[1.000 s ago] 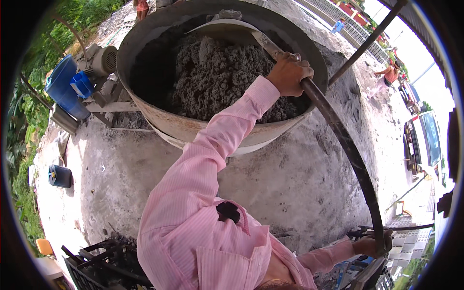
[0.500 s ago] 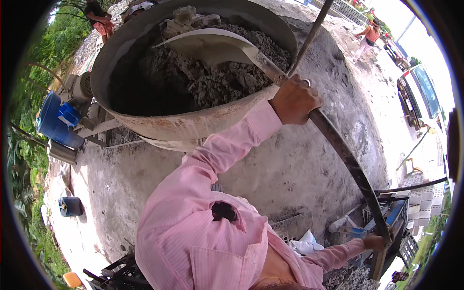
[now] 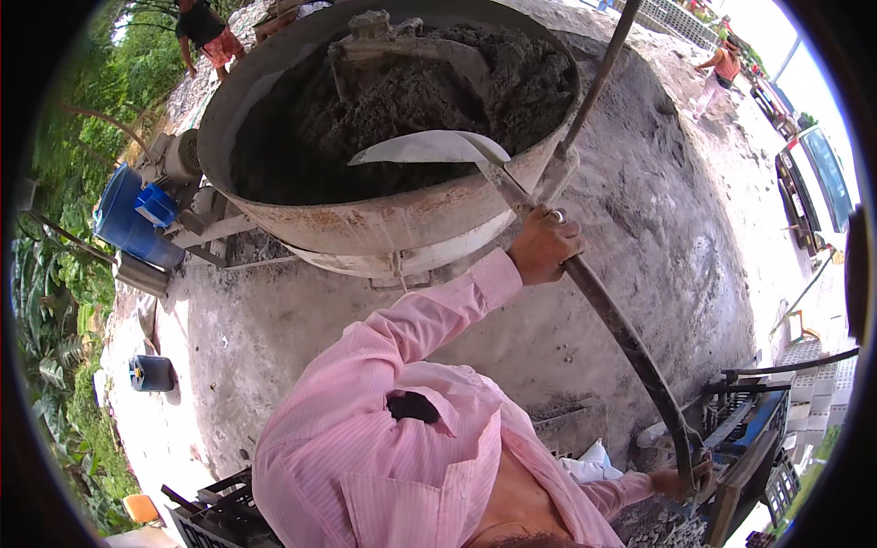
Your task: The recorder uses a shovel to move material and interacts with a motorized concrete mixer to mix concrete.
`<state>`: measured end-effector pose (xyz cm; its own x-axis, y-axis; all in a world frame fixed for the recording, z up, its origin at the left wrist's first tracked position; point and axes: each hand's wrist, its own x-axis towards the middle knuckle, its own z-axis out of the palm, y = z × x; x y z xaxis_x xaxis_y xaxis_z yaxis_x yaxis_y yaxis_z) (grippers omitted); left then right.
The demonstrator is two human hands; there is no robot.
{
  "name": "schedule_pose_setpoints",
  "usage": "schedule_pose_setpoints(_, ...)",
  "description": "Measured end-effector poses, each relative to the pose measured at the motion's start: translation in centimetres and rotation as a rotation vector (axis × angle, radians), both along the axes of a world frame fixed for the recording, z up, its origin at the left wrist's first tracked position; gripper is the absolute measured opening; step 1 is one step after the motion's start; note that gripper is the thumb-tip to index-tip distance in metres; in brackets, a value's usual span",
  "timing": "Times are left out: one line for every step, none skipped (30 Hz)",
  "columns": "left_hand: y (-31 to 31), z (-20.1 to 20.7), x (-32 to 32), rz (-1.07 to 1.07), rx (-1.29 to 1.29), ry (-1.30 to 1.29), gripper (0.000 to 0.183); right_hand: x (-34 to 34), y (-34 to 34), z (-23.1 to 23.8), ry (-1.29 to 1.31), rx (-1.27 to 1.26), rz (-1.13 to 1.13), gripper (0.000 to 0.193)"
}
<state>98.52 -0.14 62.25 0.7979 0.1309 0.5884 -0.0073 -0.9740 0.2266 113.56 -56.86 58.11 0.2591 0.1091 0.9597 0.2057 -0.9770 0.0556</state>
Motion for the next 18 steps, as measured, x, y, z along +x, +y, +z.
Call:
schedule_pose_setpoints(0.2, 0.4, 0.4, 0.0, 0.026, -0.014, 0.031, 0.5, -0.7, -1.1, -0.004, 0.062, 0.003, 0.031)
schedule_pose_setpoints(0.8, 1.0, 0.5, 0.013, 0.061, -0.031, 0.03, 0.5, -0.1, -1.4, 0.003, 0.07, -0.003, 0.031)
schedule_pose_setpoints(0.9, 1.4, 0.5, 0.003, 0.059, -0.006, 0.028, 0.6, 0.7, -1.6, 0.053, 0.148, 0.065, 0.034)
schedule_pose_setpoints(0.9, 1.9, 0.8, -0.006, 0.069, -0.008, 0.028, 0.6, 1.2, -1.7, 0.094, 0.227, 0.133, 0.037)
schedule_pose_setpoints(1.0, 2.2, 1.1, -0.028, 0.082, -0.026, 0.027, 0.2, 1.3, -2.2, 0.091, 0.237, 0.126, 0.037)
schedule_pose_setpoints(1.0, 2.5, 1.4, -0.044, 0.092, -0.044, 0.026, -0.3, 1.4, -2.7, 0.097, 0.167, 0.077, 0.042)
schedule_pose_setpoints(0.5, 3.4, 1.7, -0.042, 0.093, -0.049, 0.026, -0.8, 1.3, -3.1, 0.101, 0.093, 0.03, 0.048)
schedule_pose_setpoints(-0.2, 4.5, 2.4, -0.082, 0.172, -0.117, 0.023, -1.1, 1.0, -3.6, 0.105, 0.017, -0.015, 0.054)
schedule_pose_setpoints(-1.1, 5.6, 2.7, -0.113, 0.248, -0.181, 0.021, -1.3, 0.0, -4.5, 0.123, 0.091, 0.084, 0.059)
schedule_pose_setpoints(-2.0, 6.3, 3.0, -0.135, 0.277, -0.165, 0.019, -2.1, 0.3, -4.7, 0.078, 0.134, 0.044, 0.05)
schedule_pose_setpoints(-3.0, 7.2, 3.3, -0.155, 0.304, -0.151, 0.018, -2.9, 0.8, -4.5, 0.033, 0.176, 0.004, 0.042)
schedule_pose_setpoints(-4.8, 7.8, 5.1, -0.256, 0.319, -0.091, 0.015, -3.7, -0.1, -5.4, 0.049, 0.173, -0.027, 0.042)
schedule_pose_setpoints(-6.1, 7.9, 6.0, -0.324, 0.308, -0.164, 0.012, -3.7, -0.1, -5.0, 0.073, 0.182, -0.002, 0.041)
schedule_pose_setpoints(-7.5, 7.8, 6.8, -0.37, 0.322, -0.16, 0.011, -3.9, -0.4, -4.6, 0.097, 0.19, 0.021, 0.041)
schedule_pose_setpoints(-9.1, 7.7, 7.8, -0.428, 0.331, -0.156, 0.01, -4.3, -1.1, -4.1, 0.123, 0.195, 0.03, 0.04)
schedule_pose_setpoints(-10.1, 7.3, 8.1, -0.416, 0.309, -0.156, 0.01, -4.1, -1.2, -3.3, 0.154, 0.186, 0.057, 0.04)
schedule_pose_setpoints(-11.2, 7.0, 8.3, -0.481, 0.283, -0.119, 0.01, -4.1, -1.5, -2.4, 0.188, 0.176, 0.08, 0.039)
schedule_pose_setpoints(-12.6, 6.9, 8.2, -0.553, 0.272, -0.083, 0.009, -4.4, -2.0, -1.8, 0.218, 0.18, 0.099, 0.038)
